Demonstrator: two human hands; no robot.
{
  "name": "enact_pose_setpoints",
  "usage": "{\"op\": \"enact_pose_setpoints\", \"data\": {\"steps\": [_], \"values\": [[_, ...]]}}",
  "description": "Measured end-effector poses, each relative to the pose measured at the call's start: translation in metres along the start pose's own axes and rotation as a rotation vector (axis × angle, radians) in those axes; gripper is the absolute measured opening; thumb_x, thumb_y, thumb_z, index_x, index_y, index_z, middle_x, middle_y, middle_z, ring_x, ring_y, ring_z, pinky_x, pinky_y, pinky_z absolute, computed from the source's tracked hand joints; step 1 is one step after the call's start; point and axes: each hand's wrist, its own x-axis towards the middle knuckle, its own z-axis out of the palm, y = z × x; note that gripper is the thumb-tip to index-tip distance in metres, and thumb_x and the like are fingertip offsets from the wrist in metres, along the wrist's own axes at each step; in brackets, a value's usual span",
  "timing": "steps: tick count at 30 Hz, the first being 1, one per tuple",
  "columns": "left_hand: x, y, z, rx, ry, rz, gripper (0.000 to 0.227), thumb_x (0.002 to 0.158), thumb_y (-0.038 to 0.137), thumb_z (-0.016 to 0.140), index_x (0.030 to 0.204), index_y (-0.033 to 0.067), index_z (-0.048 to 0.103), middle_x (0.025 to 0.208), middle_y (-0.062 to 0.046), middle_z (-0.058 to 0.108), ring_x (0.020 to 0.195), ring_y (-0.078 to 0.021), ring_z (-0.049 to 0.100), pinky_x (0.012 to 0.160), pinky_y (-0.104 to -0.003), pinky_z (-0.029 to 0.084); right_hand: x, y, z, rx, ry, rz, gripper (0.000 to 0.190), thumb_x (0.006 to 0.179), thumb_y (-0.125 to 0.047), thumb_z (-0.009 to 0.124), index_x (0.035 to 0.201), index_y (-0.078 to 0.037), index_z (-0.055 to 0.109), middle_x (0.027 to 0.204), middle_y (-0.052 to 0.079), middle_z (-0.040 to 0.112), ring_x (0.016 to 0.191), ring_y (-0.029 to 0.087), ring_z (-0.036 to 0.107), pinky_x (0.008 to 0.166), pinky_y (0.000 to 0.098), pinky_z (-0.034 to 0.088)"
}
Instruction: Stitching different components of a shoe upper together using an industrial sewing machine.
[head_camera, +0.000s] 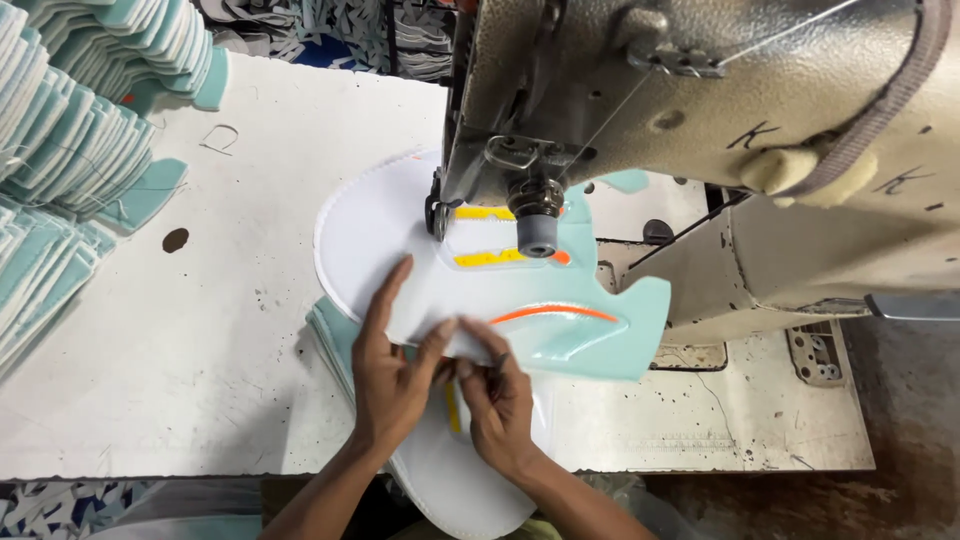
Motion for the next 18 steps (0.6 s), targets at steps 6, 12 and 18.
{"op": "enact_pose_setpoints", "data": {"steps": [6,12,18], "values": [[0.027,0.011,-0.013,-0.013,0.042,-0.210,0.062,0.090,0.023,0.073,0.146,0.0056,0.052,0.136,-0.015,0.067,0.118,-0.0239,0.067,0.098,-0.034,0.057,-0.011,-0.007,-0.095,-0.132,-0.328,-0.180,0.043,0.100,-0.007,0.042,0.135,0.007,0.062,0.085,0.010,0.067,0.074,0.009,0.054,0.075,0.0265,0.050],[0.056,0.026,-0.035,0.234,-0.131,0.051,0.059,0.089,0.013,0.076,0.143,0.0002,0.056,0.141,-0.017,0.066,0.133,-0.0260,0.059,0.111,-0.038,0.044,0.120,-0.113,-0.109,-0.856,0.126,-0.477,0.015,0.104,-0.010,0.060,0.110,0.000,0.069,0.085,0.007,0.073,0.063,0.013,0.057,0.059,0.0289,0.047],[0.094,0.017,-0.057,0.214,-0.326,-0.023,0.058,0.085,0.013,0.078,0.139,0.0041,0.060,0.131,-0.011,0.071,0.120,-0.0196,0.066,0.104,-0.034,0.050,0.224,-0.077,-0.146,-1.011,-0.220,-0.250,0.023,0.100,-0.019,0.069,0.115,-0.002,0.068,0.088,0.010,0.068,0.069,0.017,0.060,0.061,0.0322,0.049]]}}
